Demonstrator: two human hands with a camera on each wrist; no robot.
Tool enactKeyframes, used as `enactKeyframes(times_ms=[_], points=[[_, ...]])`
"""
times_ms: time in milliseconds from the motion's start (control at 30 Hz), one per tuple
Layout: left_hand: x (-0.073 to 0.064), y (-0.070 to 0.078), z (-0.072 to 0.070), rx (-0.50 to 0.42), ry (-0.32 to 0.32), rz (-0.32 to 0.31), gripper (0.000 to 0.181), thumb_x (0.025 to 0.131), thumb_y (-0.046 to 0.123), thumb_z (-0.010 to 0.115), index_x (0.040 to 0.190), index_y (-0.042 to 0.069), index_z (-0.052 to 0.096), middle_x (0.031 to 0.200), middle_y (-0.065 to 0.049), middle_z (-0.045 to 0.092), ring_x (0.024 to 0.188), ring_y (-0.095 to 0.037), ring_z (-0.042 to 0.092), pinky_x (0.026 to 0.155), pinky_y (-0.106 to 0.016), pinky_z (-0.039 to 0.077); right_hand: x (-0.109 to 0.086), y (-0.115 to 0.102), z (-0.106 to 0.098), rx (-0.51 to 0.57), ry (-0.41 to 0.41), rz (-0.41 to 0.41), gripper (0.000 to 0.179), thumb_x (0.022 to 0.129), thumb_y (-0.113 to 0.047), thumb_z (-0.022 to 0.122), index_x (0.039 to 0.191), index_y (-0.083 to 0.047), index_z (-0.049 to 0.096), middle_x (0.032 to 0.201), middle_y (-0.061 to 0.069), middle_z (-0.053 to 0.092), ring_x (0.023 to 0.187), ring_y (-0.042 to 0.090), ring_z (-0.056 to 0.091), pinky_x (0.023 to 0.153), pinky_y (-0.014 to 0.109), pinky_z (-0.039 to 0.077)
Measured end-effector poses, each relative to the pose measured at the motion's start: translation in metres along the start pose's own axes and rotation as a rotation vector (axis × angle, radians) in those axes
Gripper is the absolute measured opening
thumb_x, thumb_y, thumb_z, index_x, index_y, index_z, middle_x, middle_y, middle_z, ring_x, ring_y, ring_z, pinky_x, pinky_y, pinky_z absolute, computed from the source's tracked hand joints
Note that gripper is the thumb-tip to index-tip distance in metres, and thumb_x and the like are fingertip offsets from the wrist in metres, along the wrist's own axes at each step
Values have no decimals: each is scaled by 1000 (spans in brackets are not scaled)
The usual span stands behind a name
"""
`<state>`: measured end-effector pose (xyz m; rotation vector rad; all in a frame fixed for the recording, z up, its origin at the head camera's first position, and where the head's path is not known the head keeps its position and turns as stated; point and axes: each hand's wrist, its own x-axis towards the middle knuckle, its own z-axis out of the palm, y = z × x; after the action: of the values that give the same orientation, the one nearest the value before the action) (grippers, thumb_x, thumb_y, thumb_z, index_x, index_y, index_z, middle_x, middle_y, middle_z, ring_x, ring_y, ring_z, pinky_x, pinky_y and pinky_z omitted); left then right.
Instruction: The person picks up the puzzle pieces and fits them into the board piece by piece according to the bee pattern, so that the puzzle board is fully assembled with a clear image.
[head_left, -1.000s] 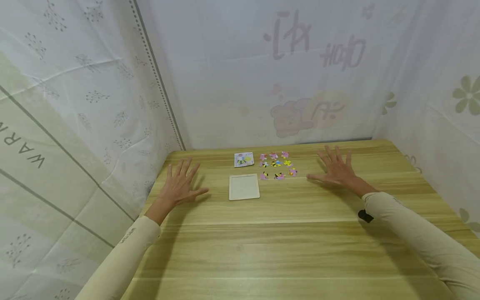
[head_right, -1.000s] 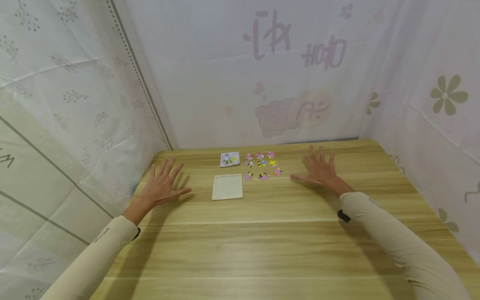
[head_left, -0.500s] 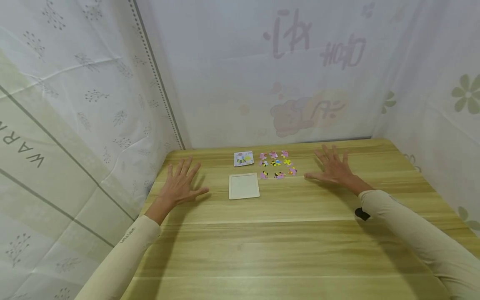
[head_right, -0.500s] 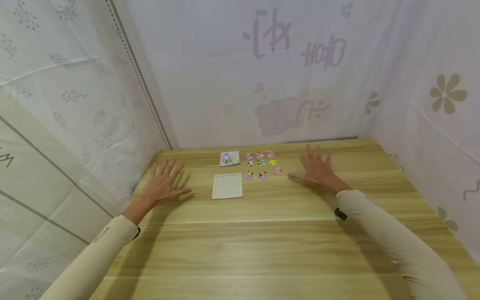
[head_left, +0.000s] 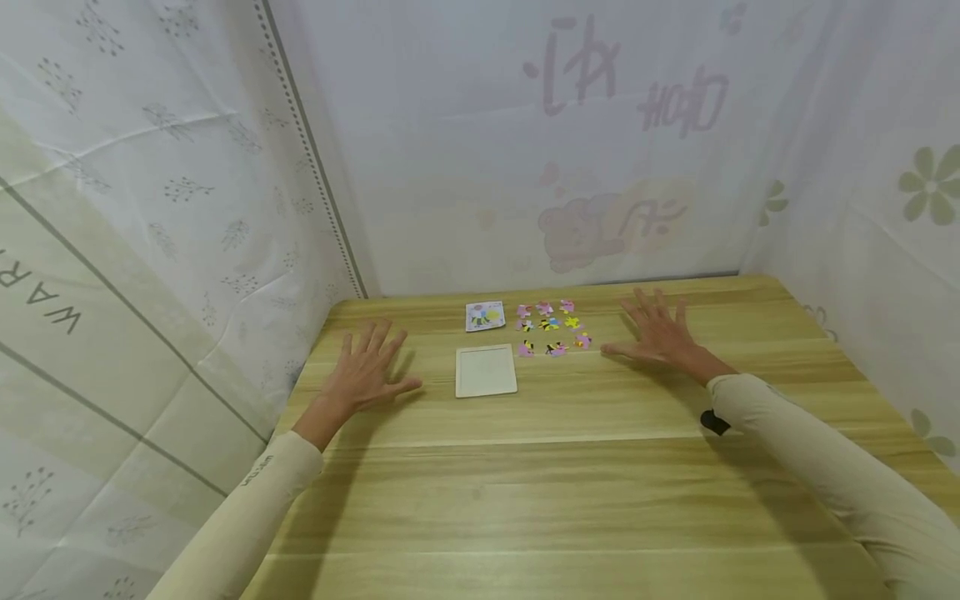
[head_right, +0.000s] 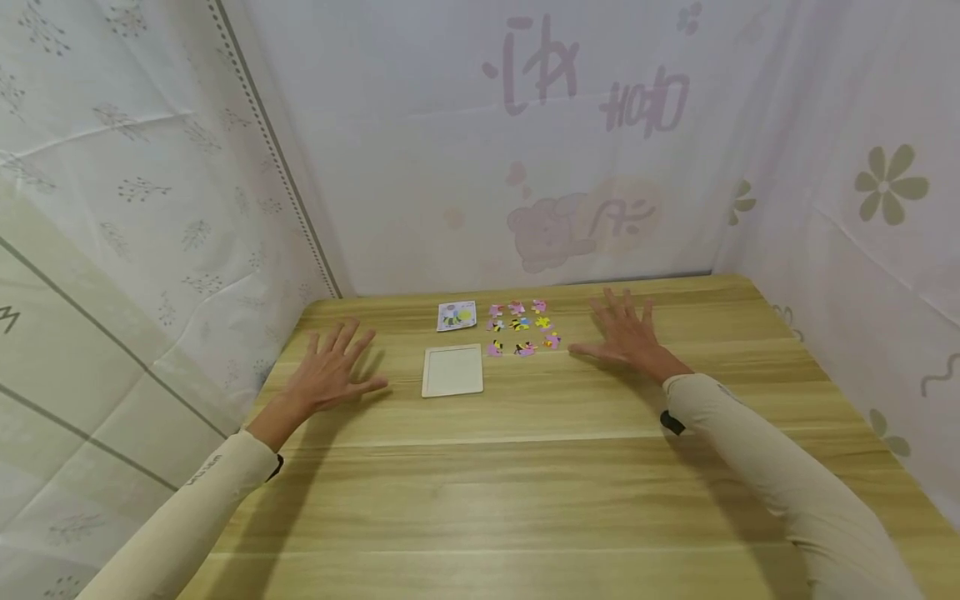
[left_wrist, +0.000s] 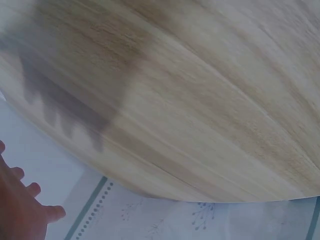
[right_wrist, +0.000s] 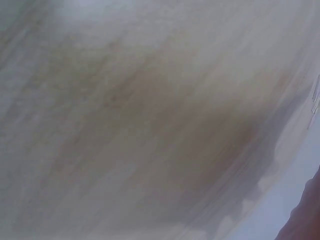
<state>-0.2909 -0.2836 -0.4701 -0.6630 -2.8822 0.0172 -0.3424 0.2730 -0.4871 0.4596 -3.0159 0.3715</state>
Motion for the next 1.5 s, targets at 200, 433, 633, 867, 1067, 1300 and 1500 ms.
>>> enactKeyframes(times_ms=[200,433,633,867,1067,1300,1500], points=[[9,10,-1,-4,-24,19,98,90,76,59,162,14,37,170,-21,21,153,-48,23,115,-75,20,7,1,2,11,-3,-5,107,86,-69,69,163,-8,28,171,26,9,154,56,-2,111,81,-8],[20,24,-1,-56,-40,66,93,92,71,61,161,14,39,168,-21,25,153,-48,22,116,-75,18,16,-6,4,30,8,-20,105,86,-67,71,163,-8,31,170,27,12,153,57,0,109,84,-5],[28,34,-1,-50,-58,120,88,93,69,61,160,15,42,167,-18,30,153,-46,25,116,-74,21,26,-19,6,-2,23,-26,103,86,-67,71,162,-8,34,170,24,16,154,55,3,111,82,-1],[33,43,4,-112,-80,178,85,94,65,65,158,13,44,165,-15,36,153,-45,27,116,-74,22,35,-33,7,-24,2,-35,104,86,-69,70,163,-9,33,171,21,14,155,54,4,114,80,0],[36,46,9,-188,-134,210,79,95,59,67,155,11,48,165,-12,37,153,-45,27,116,-73,20,41,-42,11,-11,-13,-55,104,88,-68,67,164,-9,30,171,21,13,155,54,5,116,77,-1],[38,48,15,-279,-160,228,69,95,53,71,147,10,55,165,-13,37,153,-44,26,116,-74,21,49,-55,12,-23,-31,-72,99,91,-66,66,165,-12,29,172,21,13,154,54,5,116,77,0],[40,51,18,-349,-177,233,59,94,54,72,136,13,59,164,-12,39,154,-43,26,117,-73,20,54,-64,13,-12,-51,-80,95,94,-64,64,165,-12,28,172,21,13,154,54,6,117,76,0]])
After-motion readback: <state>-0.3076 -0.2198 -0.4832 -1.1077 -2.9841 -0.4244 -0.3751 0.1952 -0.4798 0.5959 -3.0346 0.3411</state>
